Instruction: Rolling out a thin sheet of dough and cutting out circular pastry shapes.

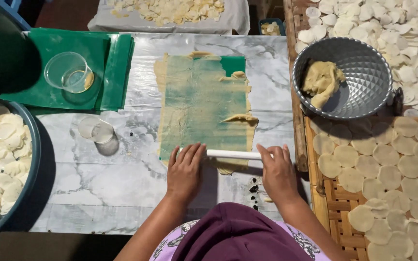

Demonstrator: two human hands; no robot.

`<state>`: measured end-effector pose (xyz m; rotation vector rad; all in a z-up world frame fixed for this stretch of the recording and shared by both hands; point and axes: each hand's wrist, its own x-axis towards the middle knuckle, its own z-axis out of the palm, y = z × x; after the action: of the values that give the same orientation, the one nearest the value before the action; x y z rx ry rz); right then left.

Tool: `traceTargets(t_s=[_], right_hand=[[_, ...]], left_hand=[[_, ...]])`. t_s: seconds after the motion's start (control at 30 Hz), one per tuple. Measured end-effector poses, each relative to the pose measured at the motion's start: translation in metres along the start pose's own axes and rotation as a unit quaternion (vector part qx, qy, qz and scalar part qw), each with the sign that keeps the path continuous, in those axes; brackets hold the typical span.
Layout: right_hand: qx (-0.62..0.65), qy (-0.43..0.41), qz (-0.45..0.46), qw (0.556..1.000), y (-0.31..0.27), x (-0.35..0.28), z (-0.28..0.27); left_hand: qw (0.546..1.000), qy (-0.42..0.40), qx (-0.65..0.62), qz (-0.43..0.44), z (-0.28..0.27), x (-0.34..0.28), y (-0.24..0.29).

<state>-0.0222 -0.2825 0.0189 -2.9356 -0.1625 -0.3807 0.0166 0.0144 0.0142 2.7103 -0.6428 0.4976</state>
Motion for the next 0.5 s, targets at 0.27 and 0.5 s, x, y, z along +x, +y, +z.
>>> traceTargets(t_s=[0.27, 0.5], right_hand=[[0.008, -0.010, 0.028, 1.000, 0.000, 0.067, 0.018], [-0.035, 0.063, 0.044, 0.996, 0.012, 0.113, 0.065]], left_hand=[[0.999, 0.008, -0.027, -0.033, 0.064, 0.083, -0.013], [0.987, -0.132, -0.007, -0.095, 0.060, 0.128, -0.011]])
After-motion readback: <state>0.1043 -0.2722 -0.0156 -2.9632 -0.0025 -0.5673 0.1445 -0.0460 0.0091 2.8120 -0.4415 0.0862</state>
